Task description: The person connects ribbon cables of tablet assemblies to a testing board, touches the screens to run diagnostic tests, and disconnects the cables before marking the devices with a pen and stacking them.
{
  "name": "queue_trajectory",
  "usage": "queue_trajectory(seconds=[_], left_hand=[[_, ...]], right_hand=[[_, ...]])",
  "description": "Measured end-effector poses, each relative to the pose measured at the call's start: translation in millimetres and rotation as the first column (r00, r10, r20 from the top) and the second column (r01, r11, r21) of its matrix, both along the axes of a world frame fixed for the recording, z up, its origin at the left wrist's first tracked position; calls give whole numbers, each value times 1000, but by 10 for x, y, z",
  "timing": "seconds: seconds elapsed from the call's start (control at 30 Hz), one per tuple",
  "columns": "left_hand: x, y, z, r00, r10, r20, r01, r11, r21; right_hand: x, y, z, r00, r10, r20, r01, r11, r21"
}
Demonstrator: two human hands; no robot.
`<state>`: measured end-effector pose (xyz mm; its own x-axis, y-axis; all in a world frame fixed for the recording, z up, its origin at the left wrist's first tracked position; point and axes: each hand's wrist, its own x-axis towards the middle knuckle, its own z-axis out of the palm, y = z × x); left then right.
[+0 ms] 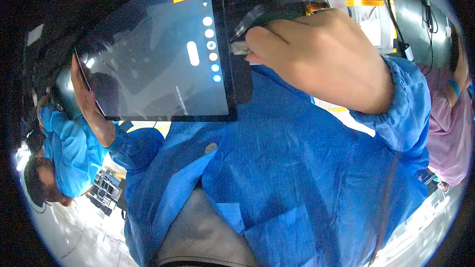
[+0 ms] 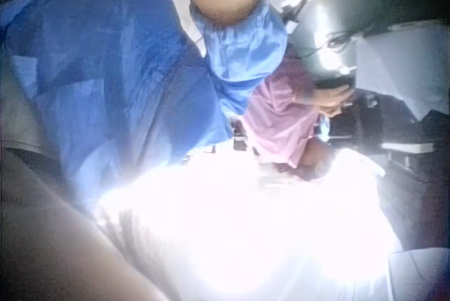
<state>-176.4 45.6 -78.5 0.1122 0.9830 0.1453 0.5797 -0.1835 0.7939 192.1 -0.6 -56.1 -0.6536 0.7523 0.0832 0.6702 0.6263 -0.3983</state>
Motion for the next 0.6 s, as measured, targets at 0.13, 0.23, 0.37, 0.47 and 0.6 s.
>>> queue_trajectory(seconds=[0.13, 0.23, 0.37, 0.47, 0.6], left_hand=[[-76, 47, 101, 997, -46, -55, 44, 999, -28], [-20, 94, 351, 961, -68, -269, 51, 996, -71], [462, 28, 588, 897, -192, -399, 281, 943, 178], [1037, -86, 519, 759, -334, -559, 474, 872, 124], [1476, -40, 338, 717, -317, -621, 500, 855, 141]], right_hand=[[-44, 7, -30, 999, 1, -47, 0, 999, 38], [-51, -26, -16, 1000, -20, -13, 21, 994, 108], [-55, -102, 77, 990, -135, 42, 123, 967, 223], [-75, -103, 83, 993, -36, 112, 14, 982, 186], [-93, -86, 45, 999, -30, 27, 23, 971, 238]])
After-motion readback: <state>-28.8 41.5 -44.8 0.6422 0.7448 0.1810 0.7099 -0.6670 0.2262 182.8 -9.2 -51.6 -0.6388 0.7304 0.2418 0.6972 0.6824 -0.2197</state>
